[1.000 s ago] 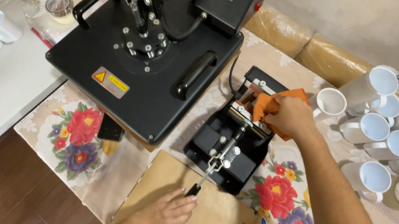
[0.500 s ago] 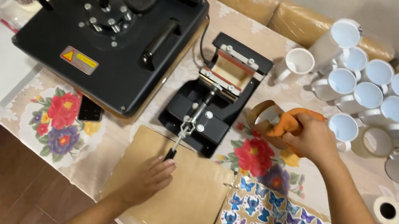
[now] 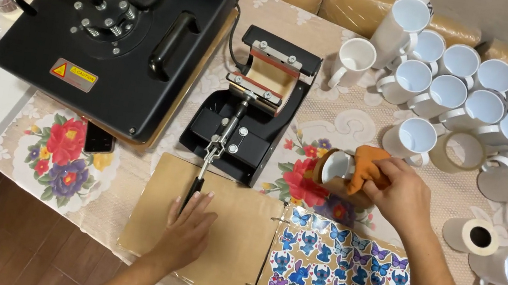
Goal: The person wipes the inside of a white ceramic mug with an orange cloth. They then cut a piece of brown transfer paper using scissors and wrap it around the mug. Finally, the mug is placed into a mug press machine.
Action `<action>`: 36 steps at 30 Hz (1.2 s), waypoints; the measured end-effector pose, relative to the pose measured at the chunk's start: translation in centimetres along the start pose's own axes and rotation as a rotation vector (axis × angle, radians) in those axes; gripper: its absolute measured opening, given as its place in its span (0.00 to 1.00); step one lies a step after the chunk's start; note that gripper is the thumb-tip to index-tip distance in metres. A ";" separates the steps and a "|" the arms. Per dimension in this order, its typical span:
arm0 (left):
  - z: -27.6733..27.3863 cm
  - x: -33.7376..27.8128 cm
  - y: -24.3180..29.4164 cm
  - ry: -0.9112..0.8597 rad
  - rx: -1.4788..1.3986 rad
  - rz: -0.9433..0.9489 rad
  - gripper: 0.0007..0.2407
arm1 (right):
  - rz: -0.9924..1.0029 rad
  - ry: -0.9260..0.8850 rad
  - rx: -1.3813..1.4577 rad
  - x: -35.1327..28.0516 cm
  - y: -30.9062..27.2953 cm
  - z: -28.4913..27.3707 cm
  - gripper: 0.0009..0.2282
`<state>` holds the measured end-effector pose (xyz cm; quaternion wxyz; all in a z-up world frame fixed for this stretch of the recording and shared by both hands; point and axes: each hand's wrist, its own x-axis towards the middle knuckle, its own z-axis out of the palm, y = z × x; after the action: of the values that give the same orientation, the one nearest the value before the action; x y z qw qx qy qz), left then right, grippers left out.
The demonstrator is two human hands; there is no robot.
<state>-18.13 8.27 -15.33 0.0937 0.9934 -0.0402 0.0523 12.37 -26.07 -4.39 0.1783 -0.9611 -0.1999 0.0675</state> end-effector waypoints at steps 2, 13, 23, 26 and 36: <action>0.6 -0.1 0.8 -0.051 -0.023 -0.003 0.16 | -0.007 0.015 0.006 -0.1 0.2 -0.4 0.14; 0.8 -0.6 3.6 0.066 0.002 0.052 0.19 | 0.008 -0.016 0.134 -1.5 0.1 -3.5 0.11; -0.5 0.0 5.1 0.134 0.017 0.118 0.19 | -0.075 0.077 0.177 -2.0 0.8 -4.6 0.14; -0.6 0.0 5.7 0.147 0.015 0.119 0.19 | 0.025 0.057 0.413 -2.7 -0.5 -5.8 0.14; -2.7 1.9 8.4 0.129 -0.169 0.137 0.15 | 0.468 0.038 0.987 -6.2 -0.8 -5.0 0.15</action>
<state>-17.27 0.45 -10.95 0.1758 0.9715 -0.1062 0.1187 7.44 -29.53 0.91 0.5920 -0.7831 0.0778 0.1736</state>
